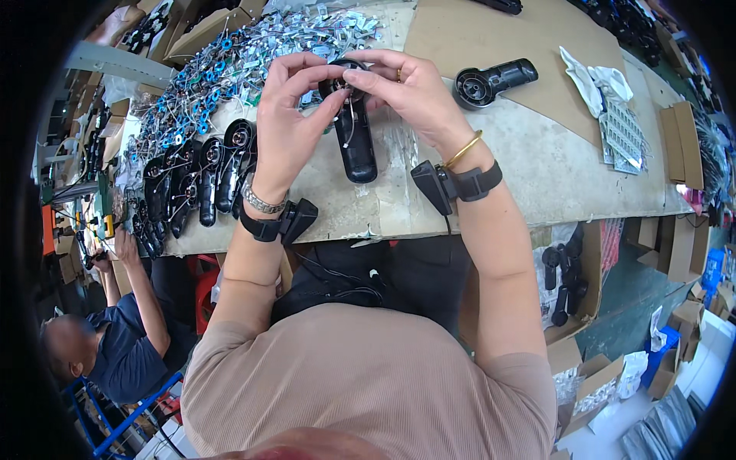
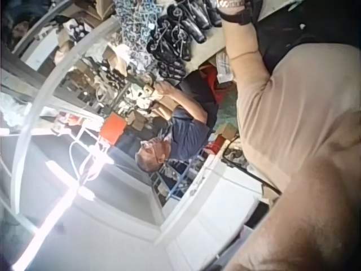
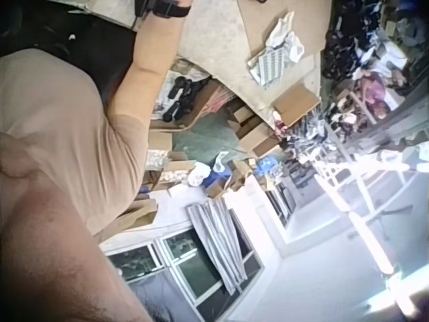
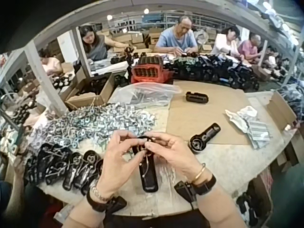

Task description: Assemble small plastic and electronic components into hand-held devices at a factory workbench.

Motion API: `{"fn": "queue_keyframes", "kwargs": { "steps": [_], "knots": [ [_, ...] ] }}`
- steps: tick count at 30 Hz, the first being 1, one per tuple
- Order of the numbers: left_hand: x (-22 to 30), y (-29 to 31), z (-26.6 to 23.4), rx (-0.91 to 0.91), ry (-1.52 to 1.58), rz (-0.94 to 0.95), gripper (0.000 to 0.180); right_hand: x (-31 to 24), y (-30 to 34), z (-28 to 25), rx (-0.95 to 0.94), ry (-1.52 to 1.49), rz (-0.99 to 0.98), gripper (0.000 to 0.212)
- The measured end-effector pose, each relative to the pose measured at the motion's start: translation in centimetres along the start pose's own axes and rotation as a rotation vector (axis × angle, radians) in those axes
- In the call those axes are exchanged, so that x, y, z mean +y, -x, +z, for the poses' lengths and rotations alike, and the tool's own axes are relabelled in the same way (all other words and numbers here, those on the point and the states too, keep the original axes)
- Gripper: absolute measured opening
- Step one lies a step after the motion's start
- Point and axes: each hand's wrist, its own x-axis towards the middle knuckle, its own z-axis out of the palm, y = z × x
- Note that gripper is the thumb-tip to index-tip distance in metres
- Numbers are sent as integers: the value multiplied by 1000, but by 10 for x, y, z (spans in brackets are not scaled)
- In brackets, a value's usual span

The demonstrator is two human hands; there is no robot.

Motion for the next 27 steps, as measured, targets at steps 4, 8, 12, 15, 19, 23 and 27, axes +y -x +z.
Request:
{"fn": "queue_keyframes", "kwargs": {
  "steps": [4, 8, 12, 15, 19, 23, 27],
  "knots": [
    [-4, 4, 3, -5, 188, -71, 35, 3, -1, -1, 0, -31, 19, 39],
    [-3, 6, 5, 28, 599, -341, 43, 3, -2, -4, -4, -93, -12, 37],
    [0, 5, 4, -40, 773, -567, 49, 2, -1, -4, -37, -108, 1, 37],
    [2, 4, 4, -36, 818, -615, 48, -2, -1, -3, -45, -94, -14, 37],
    [-2, 5, 5, -27, 892, -573, 49, -1, -1, -4, -49, -21, -35, 37],
    [-4, 7, 6, -35, 906, -567, 50, -2, 0, -5, -46, 43, -49, 37],
    [-3, 7, 6, -38, 906, -579, 51, -5, 1, -4, -45, 79, -46, 37]
  ]
}}
